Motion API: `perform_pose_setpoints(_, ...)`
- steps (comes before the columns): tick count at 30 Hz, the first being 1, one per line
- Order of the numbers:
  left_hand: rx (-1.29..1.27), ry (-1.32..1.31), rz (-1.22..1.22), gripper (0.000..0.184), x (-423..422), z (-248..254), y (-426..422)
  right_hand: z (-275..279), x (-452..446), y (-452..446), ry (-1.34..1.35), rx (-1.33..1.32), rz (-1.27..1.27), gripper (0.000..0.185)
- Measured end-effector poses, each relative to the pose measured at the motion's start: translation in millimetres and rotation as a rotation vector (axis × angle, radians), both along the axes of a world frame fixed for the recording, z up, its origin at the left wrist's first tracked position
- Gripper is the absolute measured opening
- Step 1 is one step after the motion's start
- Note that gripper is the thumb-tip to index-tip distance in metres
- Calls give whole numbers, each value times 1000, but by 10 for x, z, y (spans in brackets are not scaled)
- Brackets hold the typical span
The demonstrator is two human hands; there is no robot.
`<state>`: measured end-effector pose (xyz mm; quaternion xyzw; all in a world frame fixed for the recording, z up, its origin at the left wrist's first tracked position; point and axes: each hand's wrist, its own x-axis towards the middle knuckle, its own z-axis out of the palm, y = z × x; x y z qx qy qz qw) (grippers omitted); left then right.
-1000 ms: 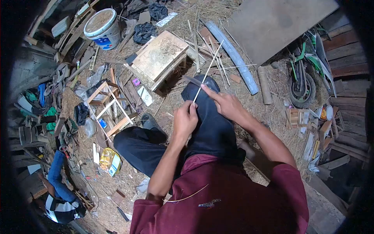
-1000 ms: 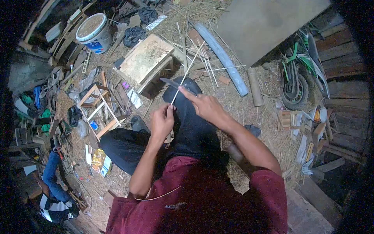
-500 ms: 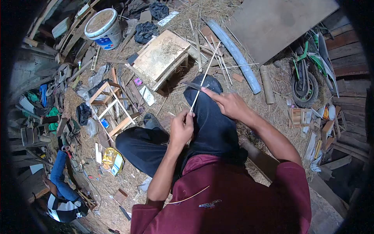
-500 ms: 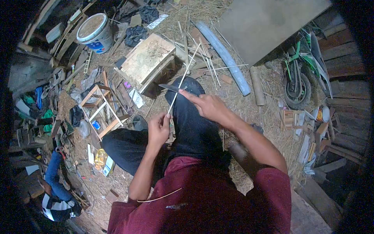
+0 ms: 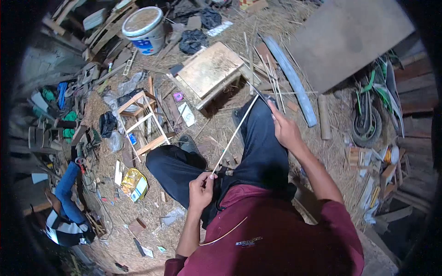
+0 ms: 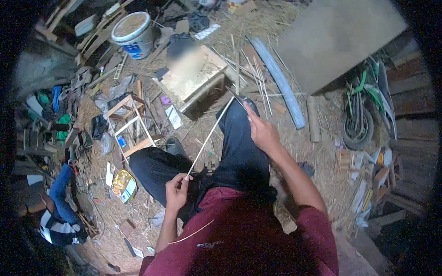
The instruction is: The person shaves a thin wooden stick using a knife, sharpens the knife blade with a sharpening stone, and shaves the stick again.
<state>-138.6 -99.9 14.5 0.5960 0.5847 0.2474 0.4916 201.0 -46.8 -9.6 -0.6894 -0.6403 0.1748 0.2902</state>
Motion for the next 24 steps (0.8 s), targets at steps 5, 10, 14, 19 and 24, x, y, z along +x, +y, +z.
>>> perform_pose_setpoints(5, 60, -98, 4, 16, 42, -50, 92, -9, -117, 128, 125, 154, -206, 62)
perform_pose_setpoints(10, 56, -264, 104, 15, 164, 135, 220, 122, -343, 528, 586, 244, -281, 48)
perform_pose_setpoints(14, 43, -381, 273, 15, 52, 74, 368, 432, -616, 758, 1181, -82, -86, 26)
perform_pose_setpoints(19, 92, -653, 531, 18, -153, 133, 542, 734, -982, 892, 1190, -118, 104, 29)
perform_pose_setpoints(24, 116, -645, 515, 20, -291, 76, 844, 835, -1200, 989, 1156, -108, 193, 33)
